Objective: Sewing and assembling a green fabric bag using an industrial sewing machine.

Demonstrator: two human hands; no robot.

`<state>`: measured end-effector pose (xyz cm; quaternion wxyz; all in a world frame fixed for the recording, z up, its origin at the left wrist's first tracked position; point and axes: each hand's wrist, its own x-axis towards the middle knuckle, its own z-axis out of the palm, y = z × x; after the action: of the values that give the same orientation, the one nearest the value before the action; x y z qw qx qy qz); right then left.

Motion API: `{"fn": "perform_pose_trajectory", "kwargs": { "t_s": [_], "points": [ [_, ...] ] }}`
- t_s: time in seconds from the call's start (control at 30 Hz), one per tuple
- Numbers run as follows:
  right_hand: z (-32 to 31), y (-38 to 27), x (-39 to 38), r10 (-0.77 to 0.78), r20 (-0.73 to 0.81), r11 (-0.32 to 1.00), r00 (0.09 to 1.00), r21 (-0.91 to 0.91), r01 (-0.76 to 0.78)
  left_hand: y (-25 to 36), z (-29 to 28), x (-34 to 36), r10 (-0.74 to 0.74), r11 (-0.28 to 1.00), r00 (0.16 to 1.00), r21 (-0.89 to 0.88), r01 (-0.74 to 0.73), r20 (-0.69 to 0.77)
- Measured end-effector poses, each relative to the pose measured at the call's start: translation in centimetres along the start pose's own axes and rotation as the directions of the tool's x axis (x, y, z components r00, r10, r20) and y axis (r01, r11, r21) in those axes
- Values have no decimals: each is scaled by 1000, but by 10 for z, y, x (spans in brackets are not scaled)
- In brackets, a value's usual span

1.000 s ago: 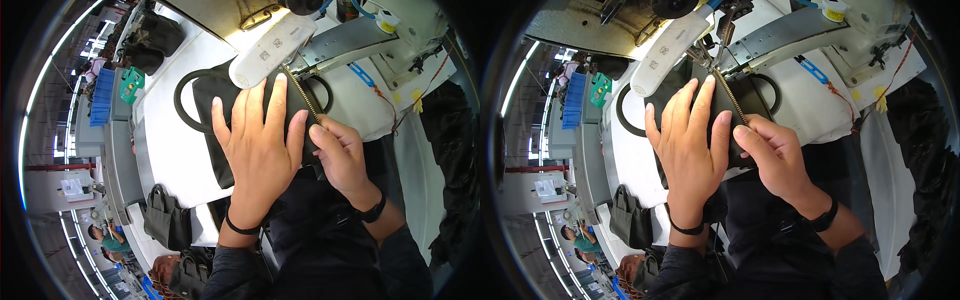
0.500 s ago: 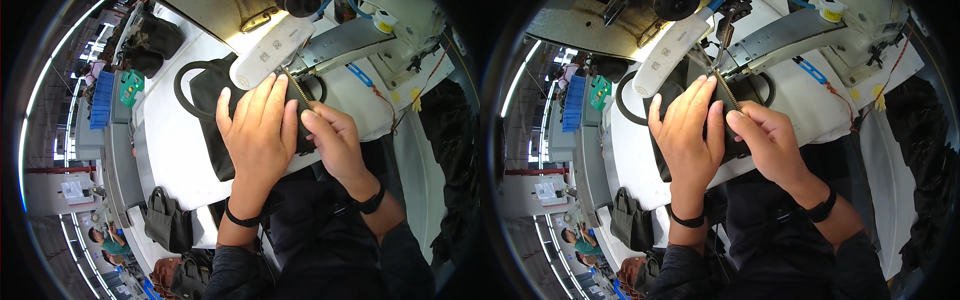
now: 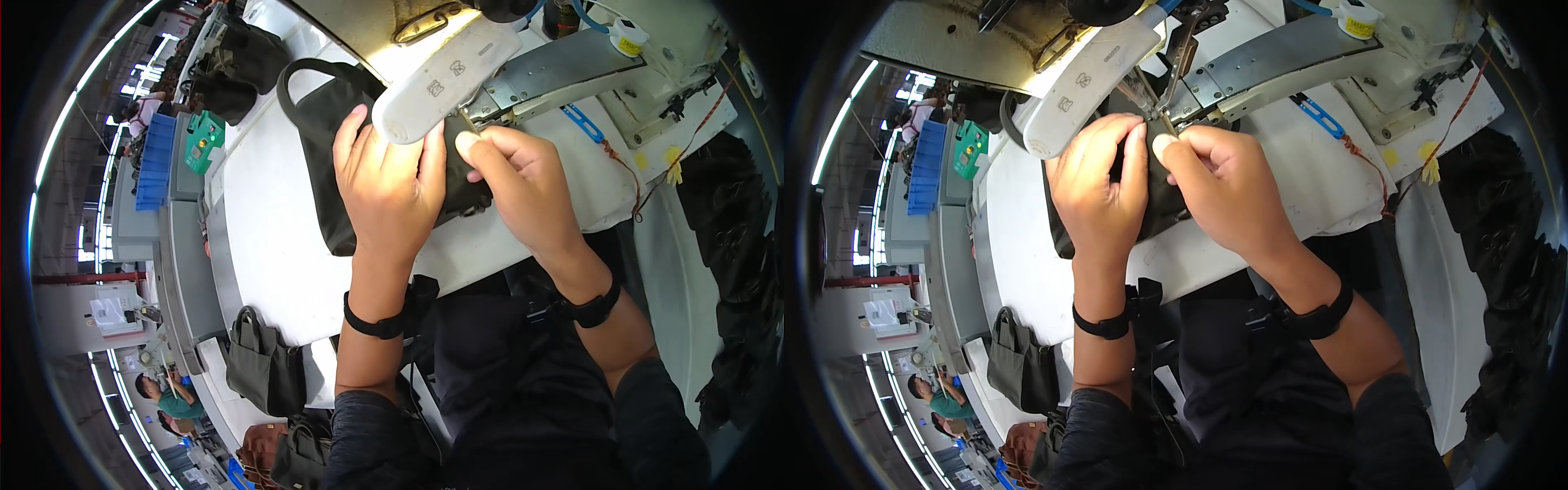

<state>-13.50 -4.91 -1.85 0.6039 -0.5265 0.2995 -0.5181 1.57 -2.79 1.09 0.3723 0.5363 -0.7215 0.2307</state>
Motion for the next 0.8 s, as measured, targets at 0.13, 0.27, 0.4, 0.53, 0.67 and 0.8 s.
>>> {"fn": "perform_pose_trajectory", "kwargs": {
  "t_s": [0.13,0.27,0.4,0.53,0.67,0.8],
  "points": [
    [-3,-6,4,-35,-26,994,999,-107,32,8,-1,-2,-20,1000,1000,-16,20,-14],
    [-12,-4,9,-7,69,986,998,-167,18,27,-3,-26,-86,950,996,-304,75,-22],
    [-25,-19,10,116,108,986,987,-135,-101,32,-5,-33,-39,978,998,-202,48,51],
    [-33,-19,11,62,193,995,979,-94,-44,34,3,-39,-84,983,996,-162,81,-11],
    [-32,-23,8,152,222,987,963,-94,-134,39,6,-34,-93,994,993,-57,89,-73],
    [-12,-16,-4,133,103,981,986,126,-146,29,7,-36,-35,998,983,-66,23,-180]
  ]
}}
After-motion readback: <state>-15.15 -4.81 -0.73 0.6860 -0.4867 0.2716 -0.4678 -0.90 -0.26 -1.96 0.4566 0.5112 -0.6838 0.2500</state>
